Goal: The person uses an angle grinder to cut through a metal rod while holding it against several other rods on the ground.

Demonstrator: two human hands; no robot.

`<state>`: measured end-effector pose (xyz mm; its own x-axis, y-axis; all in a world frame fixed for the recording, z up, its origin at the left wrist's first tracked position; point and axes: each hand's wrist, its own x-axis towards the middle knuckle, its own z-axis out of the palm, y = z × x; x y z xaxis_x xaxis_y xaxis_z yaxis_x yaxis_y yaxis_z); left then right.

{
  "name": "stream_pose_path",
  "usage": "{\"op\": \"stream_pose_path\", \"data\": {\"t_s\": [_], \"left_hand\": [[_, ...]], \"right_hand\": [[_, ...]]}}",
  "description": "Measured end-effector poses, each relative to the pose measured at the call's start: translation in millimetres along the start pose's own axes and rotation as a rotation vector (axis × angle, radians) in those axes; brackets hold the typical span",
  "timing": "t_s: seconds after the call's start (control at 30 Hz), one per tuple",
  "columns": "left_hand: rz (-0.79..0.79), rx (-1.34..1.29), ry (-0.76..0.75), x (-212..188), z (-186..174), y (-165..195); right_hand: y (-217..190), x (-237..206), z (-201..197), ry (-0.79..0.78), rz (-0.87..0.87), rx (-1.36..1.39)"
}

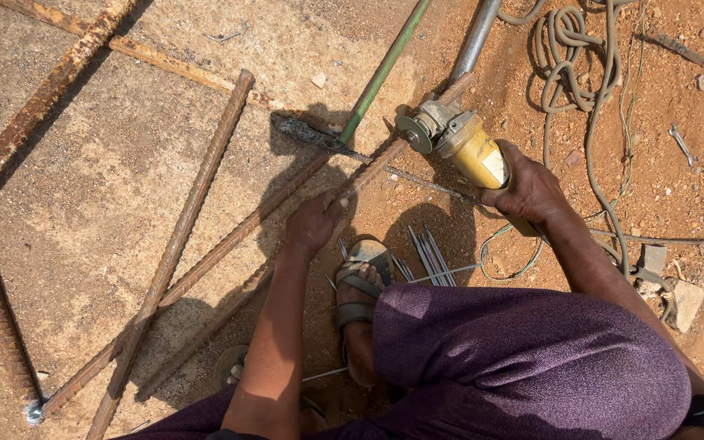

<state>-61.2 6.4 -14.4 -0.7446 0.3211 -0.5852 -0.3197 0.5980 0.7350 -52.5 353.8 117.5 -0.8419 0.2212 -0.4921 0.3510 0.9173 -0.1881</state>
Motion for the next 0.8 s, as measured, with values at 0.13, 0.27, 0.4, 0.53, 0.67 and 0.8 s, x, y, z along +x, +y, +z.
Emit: {"op": "stream_pose_path", "data": {"t_s": [0.13,0.27,0.4,0.53,0.67,0.8], "left_hand": [[0.041,0.018,0.046,-0.1,2.2,-0.9],[0.011,-0.007,0.023,-0.1,2.5,-0.1],[-0.017,0.024,-0.016,0.5,2.4,-0.2],[0.071,0.059,0.051,1.3,4.1,-1.3],[0.194,0.226,0.212,-3.9,13.5,-3.4],[0.362,0.399,0.441,-13.3,28.9,-4.7]], "right_hand": [[-0.2,1.8,5.2,0.014,-0.043,-0.049],[-1.5,-1.5,8.3,-0.008,-0.014,-0.076],[-0.8,-9.1,11.1,-0.017,0.024,-0.027],[0.5,-9.3,14.2,-0.024,0.052,-0.120],[3.0,-10.9,17.4,-0.008,-0.007,-0.123],[5.2,-14.1,23.8,-0.037,0.050,-0.089]]}}
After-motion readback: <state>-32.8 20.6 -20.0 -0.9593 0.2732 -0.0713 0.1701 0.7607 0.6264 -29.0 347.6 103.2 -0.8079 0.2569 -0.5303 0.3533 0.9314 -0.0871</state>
